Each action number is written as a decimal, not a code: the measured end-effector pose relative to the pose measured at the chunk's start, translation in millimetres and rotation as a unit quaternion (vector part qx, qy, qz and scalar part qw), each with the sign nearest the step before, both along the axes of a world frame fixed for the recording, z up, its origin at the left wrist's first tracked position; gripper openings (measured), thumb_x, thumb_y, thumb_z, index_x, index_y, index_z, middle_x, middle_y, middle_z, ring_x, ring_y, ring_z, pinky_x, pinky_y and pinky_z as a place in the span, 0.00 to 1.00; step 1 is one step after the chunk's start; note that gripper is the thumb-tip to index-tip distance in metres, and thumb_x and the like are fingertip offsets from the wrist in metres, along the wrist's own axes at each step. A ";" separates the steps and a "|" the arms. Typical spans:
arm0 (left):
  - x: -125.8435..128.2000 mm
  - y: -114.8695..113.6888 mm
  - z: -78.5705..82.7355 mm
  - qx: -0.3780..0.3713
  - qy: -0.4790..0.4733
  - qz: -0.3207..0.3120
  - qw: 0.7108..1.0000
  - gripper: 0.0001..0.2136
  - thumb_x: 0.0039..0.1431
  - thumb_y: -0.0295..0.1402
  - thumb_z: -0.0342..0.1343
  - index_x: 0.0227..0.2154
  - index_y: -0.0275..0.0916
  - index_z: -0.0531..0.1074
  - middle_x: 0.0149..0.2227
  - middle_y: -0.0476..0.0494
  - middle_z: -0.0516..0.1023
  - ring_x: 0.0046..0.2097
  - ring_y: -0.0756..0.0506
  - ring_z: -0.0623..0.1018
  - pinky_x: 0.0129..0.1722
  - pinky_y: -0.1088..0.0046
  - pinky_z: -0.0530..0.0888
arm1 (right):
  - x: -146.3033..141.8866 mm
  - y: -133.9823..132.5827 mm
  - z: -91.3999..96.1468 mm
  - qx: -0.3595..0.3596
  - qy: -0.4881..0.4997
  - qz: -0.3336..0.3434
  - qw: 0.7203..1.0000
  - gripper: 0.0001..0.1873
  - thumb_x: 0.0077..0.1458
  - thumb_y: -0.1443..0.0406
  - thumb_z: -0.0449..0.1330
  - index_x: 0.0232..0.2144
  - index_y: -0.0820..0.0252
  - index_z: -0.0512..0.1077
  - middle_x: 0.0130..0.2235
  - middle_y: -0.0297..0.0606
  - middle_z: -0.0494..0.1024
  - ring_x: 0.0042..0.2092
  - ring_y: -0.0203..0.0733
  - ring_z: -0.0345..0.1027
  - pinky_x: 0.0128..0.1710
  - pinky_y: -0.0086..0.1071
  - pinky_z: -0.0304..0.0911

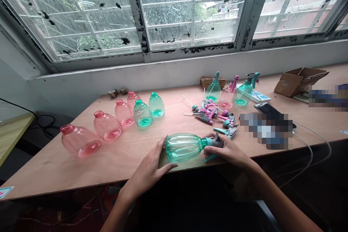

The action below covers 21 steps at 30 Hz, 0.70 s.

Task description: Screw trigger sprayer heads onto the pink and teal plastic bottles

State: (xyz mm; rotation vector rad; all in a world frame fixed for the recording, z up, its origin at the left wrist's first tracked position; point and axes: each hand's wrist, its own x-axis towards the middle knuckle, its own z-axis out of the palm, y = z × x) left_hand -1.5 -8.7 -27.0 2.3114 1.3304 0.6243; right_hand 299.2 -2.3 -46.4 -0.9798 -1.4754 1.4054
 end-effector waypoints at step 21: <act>-1.8 1.1 0.0 -0.024 -0.011 -0.011 1.000 0.49 0.56 0.48 0.63 0.70 0.49 0.34 0.71 0.38 0.51 0.69 0.34 0.57 0.66 0.53 0.60 | 0.5 -0.2 -0.8 0.001 -0.003 0.001 1.000 0.20 0.54 0.56 0.68 0.44 0.58 0.68 0.29 0.34 0.82 0.34 0.46 0.77 0.39 0.38 0.72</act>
